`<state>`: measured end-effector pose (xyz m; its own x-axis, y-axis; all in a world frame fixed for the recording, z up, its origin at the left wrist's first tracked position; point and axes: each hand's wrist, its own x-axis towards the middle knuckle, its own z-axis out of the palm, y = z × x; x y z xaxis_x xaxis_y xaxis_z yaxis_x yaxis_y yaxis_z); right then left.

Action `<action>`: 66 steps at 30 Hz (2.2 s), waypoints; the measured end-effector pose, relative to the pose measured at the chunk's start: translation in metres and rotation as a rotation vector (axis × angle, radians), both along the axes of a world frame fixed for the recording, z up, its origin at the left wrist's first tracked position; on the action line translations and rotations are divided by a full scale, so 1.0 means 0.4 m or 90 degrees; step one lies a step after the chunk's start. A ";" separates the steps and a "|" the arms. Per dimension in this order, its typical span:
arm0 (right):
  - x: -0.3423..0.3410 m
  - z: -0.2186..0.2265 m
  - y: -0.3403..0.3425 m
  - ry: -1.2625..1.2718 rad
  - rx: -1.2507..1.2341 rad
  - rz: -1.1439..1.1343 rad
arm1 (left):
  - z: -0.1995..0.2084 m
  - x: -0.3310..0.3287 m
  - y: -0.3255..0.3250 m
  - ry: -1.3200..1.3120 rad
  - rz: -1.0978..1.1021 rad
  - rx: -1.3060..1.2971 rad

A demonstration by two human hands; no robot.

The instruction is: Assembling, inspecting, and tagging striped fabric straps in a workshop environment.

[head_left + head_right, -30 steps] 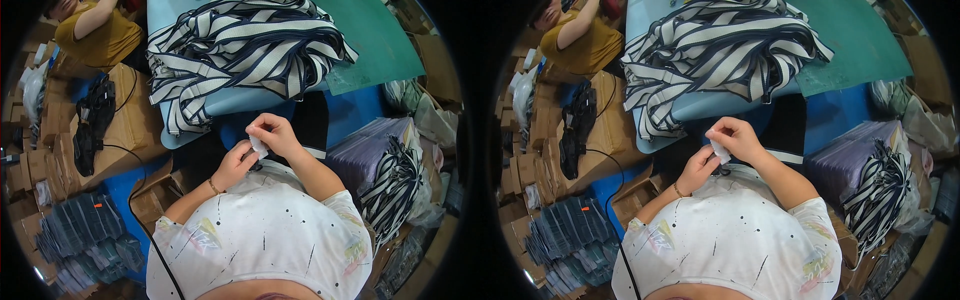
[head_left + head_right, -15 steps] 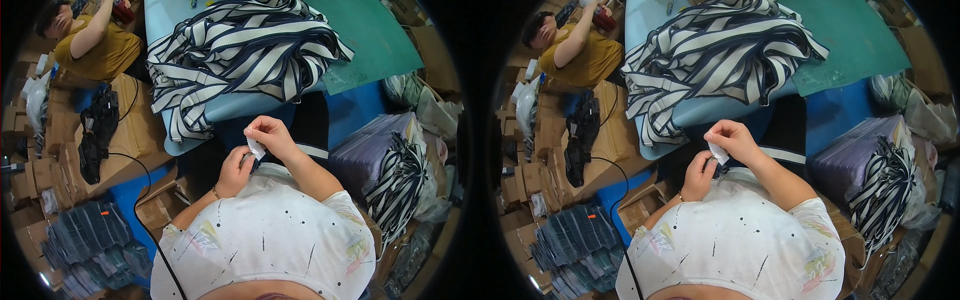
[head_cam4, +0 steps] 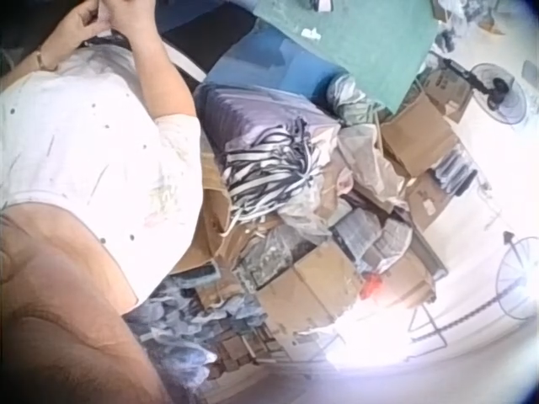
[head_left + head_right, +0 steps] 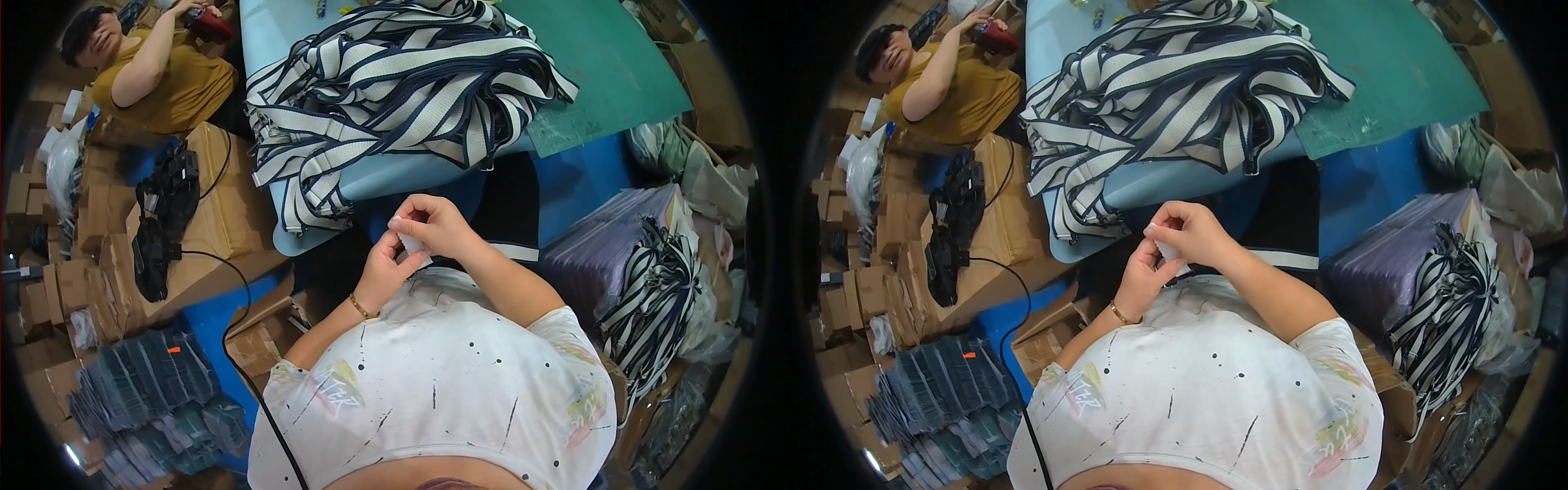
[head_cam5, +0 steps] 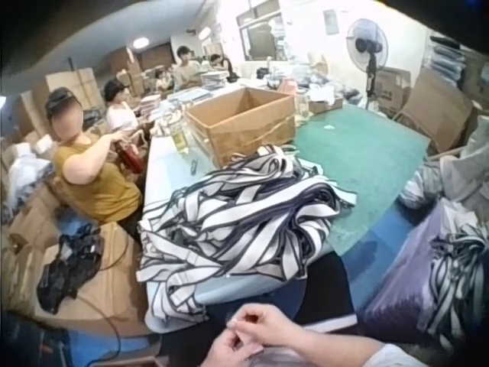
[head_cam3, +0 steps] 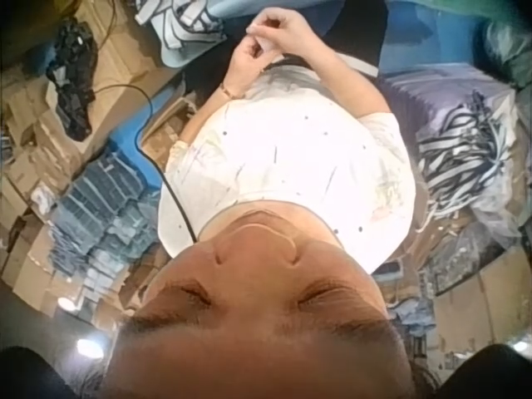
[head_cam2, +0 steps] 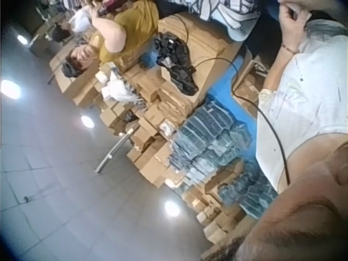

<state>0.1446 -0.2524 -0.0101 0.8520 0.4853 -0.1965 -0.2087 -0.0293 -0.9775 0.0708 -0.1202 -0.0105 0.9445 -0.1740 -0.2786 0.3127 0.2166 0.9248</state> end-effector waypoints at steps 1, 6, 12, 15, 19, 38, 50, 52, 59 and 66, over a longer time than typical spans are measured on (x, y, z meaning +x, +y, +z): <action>0.010 -0.010 -0.007 0.048 0.058 0.039 | 0.000 -0.003 0.002 0.002 -0.005 0.000; 0.043 -0.020 -0.087 0.018 -0.004 0.197 | 0.010 0.019 0.059 0.097 -0.013 -0.052; 0.020 -0.024 -0.128 -0.071 -0.010 0.385 | 0.013 0.037 0.123 0.094 -0.129 -0.084; -0.004 -0.016 -0.129 -0.186 -0.065 0.409 | -0.006 0.031 0.111 0.069 -0.107 -0.031; -0.049 -0.012 -0.103 -0.246 -0.206 0.292 | 0.018 0.037 0.085 -0.306 -0.075 0.312; -0.017 -0.031 -0.098 -0.344 -0.347 0.396 | -0.082 0.003 0.245 0.019 0.020 -0.063; -0.042 -0.128 -0.246 -0.226 -0.500 0.201 | -0.153 -0.142 0.408 0.169 0.302 -0.345; -0.042 -0.125 -0.218 -0.182 -0.446 0.198 | -0.159 -0.178 0.410 0.206 0.341 -0.363; -0.047 -0.061 -0.024 -0.103 -0.102 0.339 | -0.094 -0.270 0.427 0.162 0.347 -0.174; -0.062 -0.008 0.113 0.098 0.069 0.574 | -0.086 -0.514 0.604 0.161 0.382 -0.126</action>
